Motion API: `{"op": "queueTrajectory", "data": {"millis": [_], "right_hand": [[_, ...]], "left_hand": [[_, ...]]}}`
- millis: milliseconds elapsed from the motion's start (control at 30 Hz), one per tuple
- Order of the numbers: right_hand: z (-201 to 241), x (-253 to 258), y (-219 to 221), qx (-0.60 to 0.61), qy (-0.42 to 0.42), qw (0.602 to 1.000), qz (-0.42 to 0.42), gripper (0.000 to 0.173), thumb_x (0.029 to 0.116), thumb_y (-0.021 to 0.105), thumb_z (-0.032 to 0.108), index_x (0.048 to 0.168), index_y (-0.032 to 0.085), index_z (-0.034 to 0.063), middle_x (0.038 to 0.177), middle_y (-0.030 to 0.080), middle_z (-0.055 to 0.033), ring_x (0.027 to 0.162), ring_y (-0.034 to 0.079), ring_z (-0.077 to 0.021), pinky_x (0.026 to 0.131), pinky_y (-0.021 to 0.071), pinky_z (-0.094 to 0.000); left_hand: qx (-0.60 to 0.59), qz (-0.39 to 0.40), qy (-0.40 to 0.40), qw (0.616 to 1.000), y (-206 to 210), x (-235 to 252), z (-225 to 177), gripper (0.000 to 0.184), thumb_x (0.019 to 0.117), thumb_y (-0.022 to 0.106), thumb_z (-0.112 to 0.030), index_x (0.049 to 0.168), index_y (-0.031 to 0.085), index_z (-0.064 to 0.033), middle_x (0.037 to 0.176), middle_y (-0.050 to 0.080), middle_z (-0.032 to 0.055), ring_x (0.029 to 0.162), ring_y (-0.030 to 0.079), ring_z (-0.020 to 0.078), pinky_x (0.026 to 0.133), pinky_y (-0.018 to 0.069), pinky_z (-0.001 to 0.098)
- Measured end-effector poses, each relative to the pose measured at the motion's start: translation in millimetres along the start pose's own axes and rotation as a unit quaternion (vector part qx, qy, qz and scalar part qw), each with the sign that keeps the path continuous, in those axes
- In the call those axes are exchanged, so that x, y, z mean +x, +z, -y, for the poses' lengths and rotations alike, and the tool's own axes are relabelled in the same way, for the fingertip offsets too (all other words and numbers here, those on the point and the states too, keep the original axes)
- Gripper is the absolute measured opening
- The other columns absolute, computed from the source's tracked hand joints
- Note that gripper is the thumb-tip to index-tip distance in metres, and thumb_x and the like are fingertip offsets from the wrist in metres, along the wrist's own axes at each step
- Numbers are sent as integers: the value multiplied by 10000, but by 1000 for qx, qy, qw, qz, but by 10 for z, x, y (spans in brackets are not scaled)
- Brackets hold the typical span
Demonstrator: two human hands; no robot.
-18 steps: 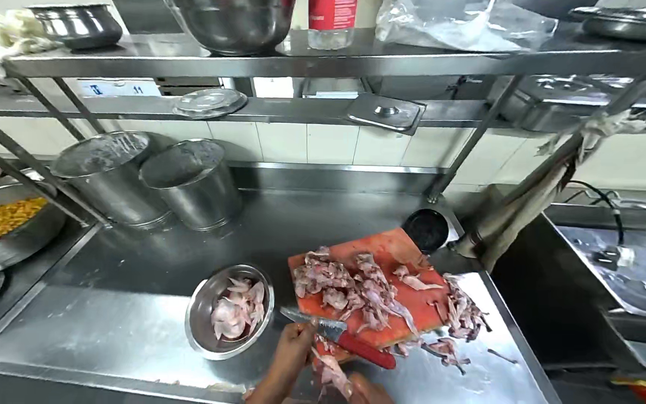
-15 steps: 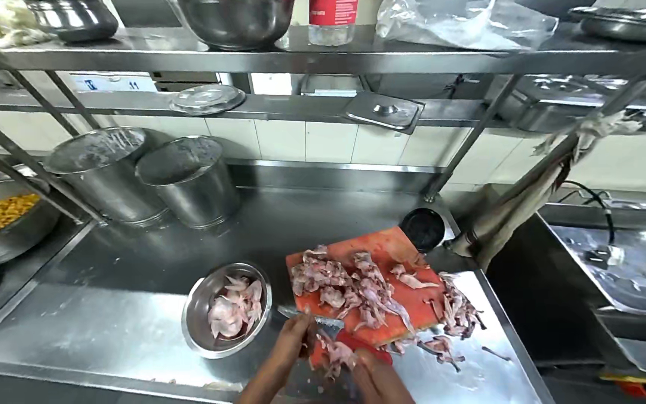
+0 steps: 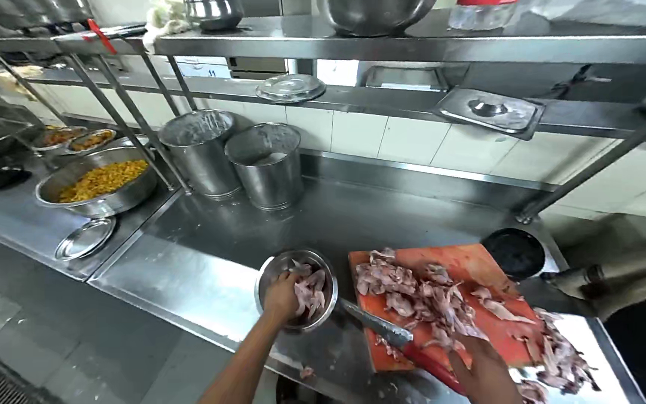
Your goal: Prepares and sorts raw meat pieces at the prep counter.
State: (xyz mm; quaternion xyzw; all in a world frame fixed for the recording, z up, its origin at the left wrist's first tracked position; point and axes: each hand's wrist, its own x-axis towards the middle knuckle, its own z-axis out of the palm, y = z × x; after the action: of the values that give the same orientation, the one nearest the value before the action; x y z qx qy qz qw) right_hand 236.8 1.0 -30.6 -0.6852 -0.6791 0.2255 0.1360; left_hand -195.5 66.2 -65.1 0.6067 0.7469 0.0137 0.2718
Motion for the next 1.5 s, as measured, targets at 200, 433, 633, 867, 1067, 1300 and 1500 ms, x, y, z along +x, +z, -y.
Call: {"op": "queueTrajectory", "data": {"millis": [200, 433, 633, 867, 1067, 1300, 1500], "right_hand": [[501, -81, 350, 22, -47, 998, 43, 387, 977, 625, 310, 1239, 711, 39, 1279, 653, -227, 1240, 595, -412, 1058, 473, -591], [1245, 49, 678, 31, -85, 992, 88, 352, 989, 578, 326, 1233, 717, 113, 1284, 664, -143, 1241, 609, -317, 1067, 494, -504], [1738, 198, 689, 217, -68, 962, 149, 367, 1034, 568, 316, 1293, 674, 79, 1262, 678, -115, 1123, 674, -213, 982, 564, -415], [2369, 231, 808, 581, 135, 781, 185, 396, 1076, 525, 309, 1357, 515, 31, 1111, 700, -140, 926, 721, -244, 811, 620, -429], [2161, 166, 1018, 562, 85, 822, 19, 435, 949, 665, 111, 1351, 530, 13, 1133, 693, -106, 976, 692, -179, 854, 602, -365], [1948, 78, 918, 295, -32, 950, 95, 440, 957, 665, 197, 1356, 533, 69, 1155, 704, -113, 1031, 707, -212, 930, 585, -463], [1973, -57, 568, 38, 35, 988, 146, 351, 962, 613, 261, 1234, 658, 43, 1273, 612, -202, 1185, 613, -376, 965, 521, -580]], "left_hand": [[112, 113, 96, 983, -11, 335, 296, 494, 867, 687, -94, 1349, 628, -185, 1467, 545, 139, 1368, 474, 432, 1046, 443, 669], [115, 102, 126, 980, -168, 244, 283, 547, 866, 728, -243, 1369, 578, -89, 1396, 586, 197, 1302, 540, 435, 1044, 463, 635], [-276, 27, 163, 947, -740, -84, 151, 486, 907, 642, -188, 1361, 525, -61, 1086, 703, 104, 909, 705, 217, 821, 602, 439], [-517, -5, 252, 818, -237, -473, -321, 344, 881, 708, -25, 1220, 644, -13, 1144, 706, 82, 1051, 688, 178, 932, 594, 365], [-449, -11, 333, 829, -144, -572, -296, 341, 894, 679, -136, 1226, 688, -57, 1186, 710, 56, 1056, 687, 183, 882, 607, 387], [-192, 107, 297, 929, -298, -350, -540, 407, 970, 654, -386, 1292, 639, -138, 1032, 728, 74, 911, 712, 215, 880, 585, 494], [-173, 16, 403, 898, -138, -558, -724, 227, 983, 606, -160, 1163, 691, -51, 1147, 707, 114, 1041, 697, 237, 946, 577, 448]]}}
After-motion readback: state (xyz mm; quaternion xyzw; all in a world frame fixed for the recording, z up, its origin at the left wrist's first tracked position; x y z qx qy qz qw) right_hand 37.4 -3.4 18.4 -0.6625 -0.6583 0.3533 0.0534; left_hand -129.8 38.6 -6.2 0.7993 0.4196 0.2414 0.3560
